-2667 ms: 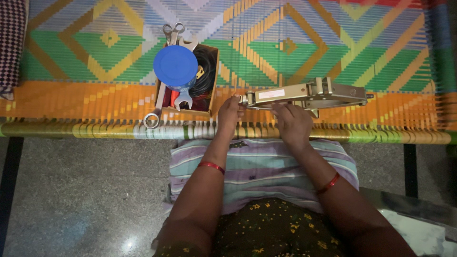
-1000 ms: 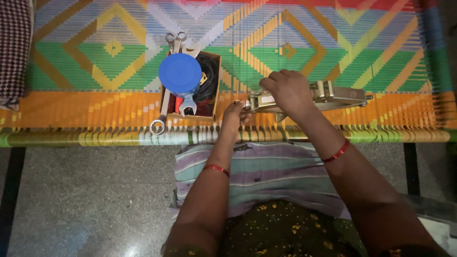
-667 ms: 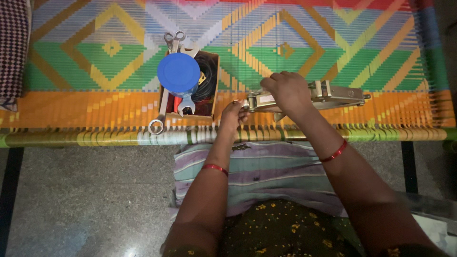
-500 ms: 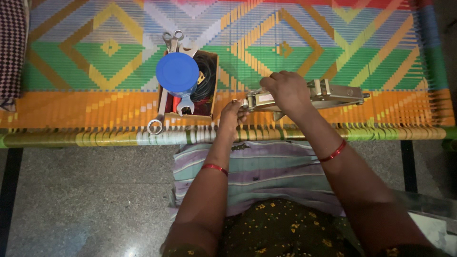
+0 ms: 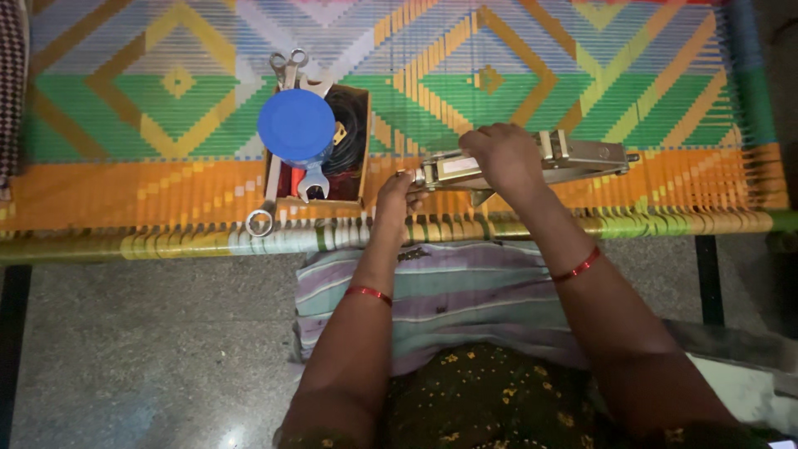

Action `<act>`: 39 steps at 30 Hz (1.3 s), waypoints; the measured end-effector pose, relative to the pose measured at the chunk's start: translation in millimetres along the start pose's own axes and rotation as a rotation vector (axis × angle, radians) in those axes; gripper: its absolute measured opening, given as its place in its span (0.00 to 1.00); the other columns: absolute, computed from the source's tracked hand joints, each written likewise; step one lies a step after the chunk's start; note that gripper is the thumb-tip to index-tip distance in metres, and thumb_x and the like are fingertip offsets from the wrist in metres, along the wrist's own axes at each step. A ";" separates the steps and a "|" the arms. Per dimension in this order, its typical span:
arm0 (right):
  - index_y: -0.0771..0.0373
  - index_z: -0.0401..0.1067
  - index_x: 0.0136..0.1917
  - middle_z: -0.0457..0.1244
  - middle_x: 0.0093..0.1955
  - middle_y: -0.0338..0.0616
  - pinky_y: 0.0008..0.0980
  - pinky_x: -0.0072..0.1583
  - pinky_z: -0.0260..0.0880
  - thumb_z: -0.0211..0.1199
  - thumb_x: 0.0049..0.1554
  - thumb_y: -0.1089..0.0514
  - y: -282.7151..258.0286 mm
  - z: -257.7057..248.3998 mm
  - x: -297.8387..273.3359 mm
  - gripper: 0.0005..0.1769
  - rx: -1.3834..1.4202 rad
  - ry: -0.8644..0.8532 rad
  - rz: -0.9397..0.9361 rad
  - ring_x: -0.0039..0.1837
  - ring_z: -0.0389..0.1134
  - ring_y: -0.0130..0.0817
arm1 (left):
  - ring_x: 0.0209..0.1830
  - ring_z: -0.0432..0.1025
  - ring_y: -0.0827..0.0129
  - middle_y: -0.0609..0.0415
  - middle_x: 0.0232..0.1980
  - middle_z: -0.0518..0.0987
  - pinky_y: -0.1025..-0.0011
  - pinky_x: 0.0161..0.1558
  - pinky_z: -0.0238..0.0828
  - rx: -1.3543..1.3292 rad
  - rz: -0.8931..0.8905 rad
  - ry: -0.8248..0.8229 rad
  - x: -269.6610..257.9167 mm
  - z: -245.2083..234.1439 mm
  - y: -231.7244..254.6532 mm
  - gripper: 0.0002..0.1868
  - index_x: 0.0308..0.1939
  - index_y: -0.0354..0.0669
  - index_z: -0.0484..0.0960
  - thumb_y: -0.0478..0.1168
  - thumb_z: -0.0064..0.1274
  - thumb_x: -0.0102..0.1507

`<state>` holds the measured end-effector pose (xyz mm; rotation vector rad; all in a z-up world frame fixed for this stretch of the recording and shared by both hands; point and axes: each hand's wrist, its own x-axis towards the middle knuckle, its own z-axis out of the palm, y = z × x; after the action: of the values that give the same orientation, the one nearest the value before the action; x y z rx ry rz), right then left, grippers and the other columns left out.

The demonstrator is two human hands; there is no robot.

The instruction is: The person uses a wrench to tighten or loosen a bolt on a beige metal device resting on a woven cot. They repeatedly adjust the wrench and reposition their hands to manipulate the device's components.

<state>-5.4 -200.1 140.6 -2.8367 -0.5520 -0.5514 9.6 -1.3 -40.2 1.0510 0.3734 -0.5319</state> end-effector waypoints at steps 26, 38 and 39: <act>0.50 0.77 0.48 0.67 0.41 0.34 0.40 0.49 0.66 0.63 0.56 0.58 -38.9 -34.9 51.2 0.06 -0.081 0.051 -0.106 0.47 0.68 0.38 | 0.35 0.75 0.72 0.58 0.42 0.83 0.71 0.36 0.68 0.048 -0.004 0.038 12.2 -2.5 -8.2 0.23 0.53 0.48 0.79 0.60 0.44 0.67; 0.51 0.77 0.46 0.67 0.41 0.34 0.38 0.50 0.65 0.62 0.54 0.59 -32.6 -21.5 40.4 0.07 -0.140 0.020 -0.153 0.47 0.68 0.36 | 0.33 0.75 0.67 0.52 0.38 0.82 0.69 0.32 0.66 -0.024 -0.063 0.166 28.1 -8.0 -16.6 0.33 0.55 0.45 0.77 0.69 0.40 0.67; 0.51 0.77 0.46 0.67 0.41 0.34 0.38 0.50 0.65 0.62 0.54 0.59 -32.2 -21.5 40.4 0.06 -0.151 0.001 -0.141 0.46 0.68 0.36 | 0.34 0.76 0.67 0.52 0.38 0.82 0.68 0.32 0.67 -0.011 -0.093 0.185 29.6 -8.2 -17.0 0.32 0.54 0.46 0.76 0.68 0.39 0.67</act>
<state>9.7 -163.4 180.0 -2.9542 -0.7453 -0.6449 23.6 -7.6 -71.8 1.0794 0.5896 -0.5162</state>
